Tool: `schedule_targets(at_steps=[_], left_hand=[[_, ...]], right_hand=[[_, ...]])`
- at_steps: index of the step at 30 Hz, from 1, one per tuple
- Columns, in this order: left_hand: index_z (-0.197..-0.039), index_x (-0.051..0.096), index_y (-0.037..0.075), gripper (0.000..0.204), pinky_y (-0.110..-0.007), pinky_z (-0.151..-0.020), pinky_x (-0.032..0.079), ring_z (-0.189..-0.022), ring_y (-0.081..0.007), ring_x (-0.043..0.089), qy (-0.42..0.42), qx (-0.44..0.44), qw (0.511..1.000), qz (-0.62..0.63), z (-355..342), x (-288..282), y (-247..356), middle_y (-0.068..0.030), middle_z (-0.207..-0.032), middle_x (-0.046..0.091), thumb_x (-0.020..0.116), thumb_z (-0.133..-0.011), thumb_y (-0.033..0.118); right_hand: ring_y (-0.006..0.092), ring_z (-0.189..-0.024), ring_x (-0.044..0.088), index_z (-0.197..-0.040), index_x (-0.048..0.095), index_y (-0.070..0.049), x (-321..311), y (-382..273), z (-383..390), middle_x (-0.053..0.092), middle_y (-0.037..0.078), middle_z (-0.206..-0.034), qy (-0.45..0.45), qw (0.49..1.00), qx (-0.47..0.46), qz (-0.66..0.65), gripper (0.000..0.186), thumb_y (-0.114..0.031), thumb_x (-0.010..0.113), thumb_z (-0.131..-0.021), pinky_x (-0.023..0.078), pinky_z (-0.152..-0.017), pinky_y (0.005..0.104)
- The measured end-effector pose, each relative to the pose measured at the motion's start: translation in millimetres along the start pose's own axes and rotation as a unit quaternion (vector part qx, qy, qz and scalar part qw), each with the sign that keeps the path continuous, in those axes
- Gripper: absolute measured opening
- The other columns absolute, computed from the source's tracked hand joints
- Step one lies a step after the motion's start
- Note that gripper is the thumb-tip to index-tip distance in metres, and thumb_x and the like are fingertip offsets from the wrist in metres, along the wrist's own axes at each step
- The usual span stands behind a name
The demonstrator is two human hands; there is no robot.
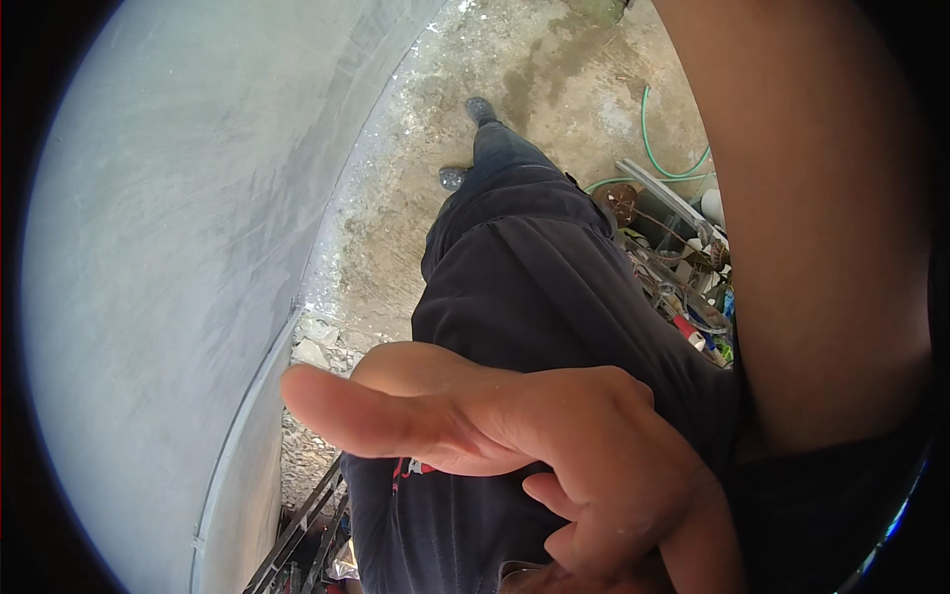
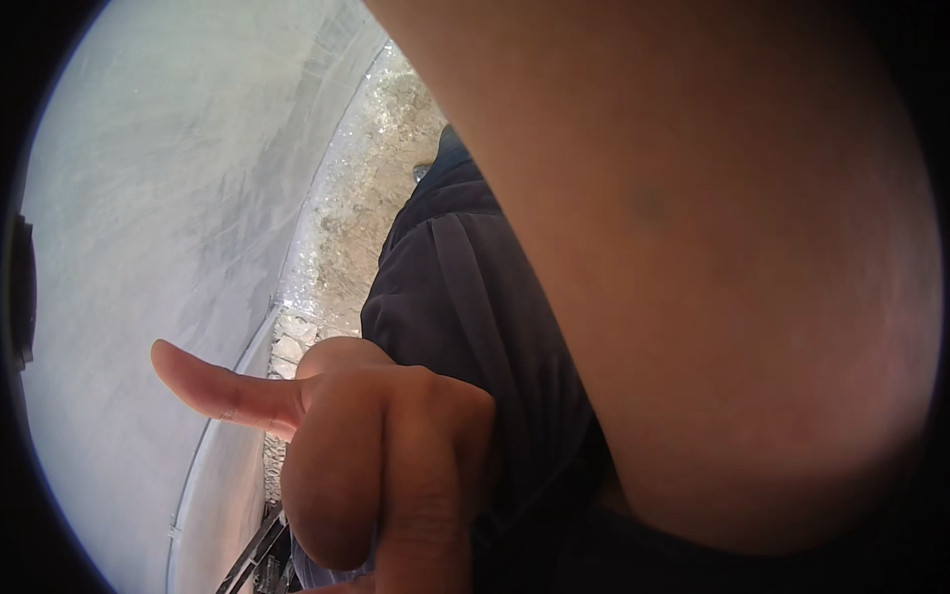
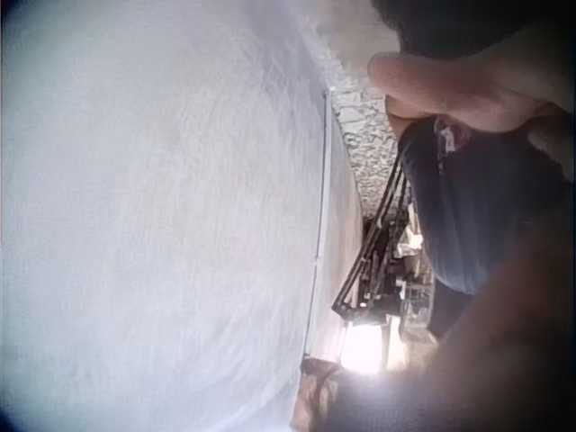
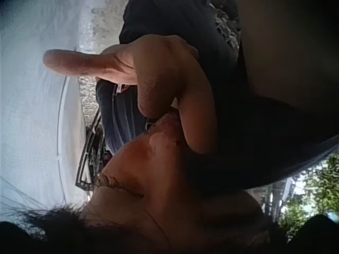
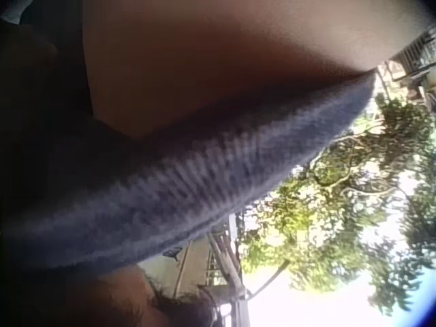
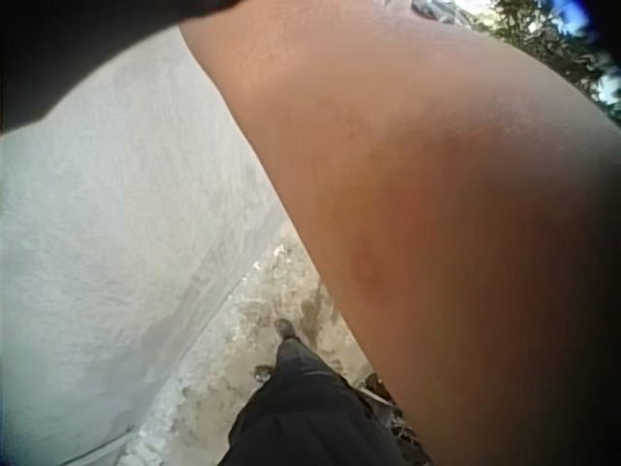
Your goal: The person applies a white substance to a grey wall using a circular tool held in their right hand, moving it in circular patterns across the surface.
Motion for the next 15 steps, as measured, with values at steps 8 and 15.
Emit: schedule_targets(at_steps=[8, 15], left_hand=[[-0.085, 0.051, -0.006, 0.125, -0.036, -0.093, 0.052, -0.051, -0.0087, 0.044, 0.03, 0.081, 0.996, -0.004, 22.9, 1.9, -10.3, 0.0062, -0.056, 0.039, 0.017, -0.054, 0.11], [-0.085, 0.05, -0.005, 0.123, -0.038, -0.096, 0.052, -0.051, -0.0086, 0.044, 0.025, 0.083, 0.996, 0.003, -5.3, -0.6, -22.9, 0.0069, -0.056, 0.037, 0.018, -0.054, 0.11]], right_hand=[[0.0584, -0.148, -0.009, -0.128, 0.057, -0.005, 28.2, -12.0, 33.7, 0.005, 0.016, -0.169, 0.013, 0.997, -0.001, -0.075, 0.065, -0.055, 0.074, -0.089, -0.008, -0.114, 0.0748], [0.0621, -0.145, -0.015, -0.114, 0.06, -0.003, 40.9, -10.5, 29.8, 0.009, 0.026, -0.167, 0.173, 0.972, -0.04, -0.152, 0.057, -0.053, 0.074, -0.089, -0.008, -0.111, 0.0784]])
Point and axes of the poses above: each hand's wrist, its own z-axis away from the middle knuckle, its own x-axis out of the palm, y = z × x, the point moved 2 cm from there along -z, towards the middle knuckle
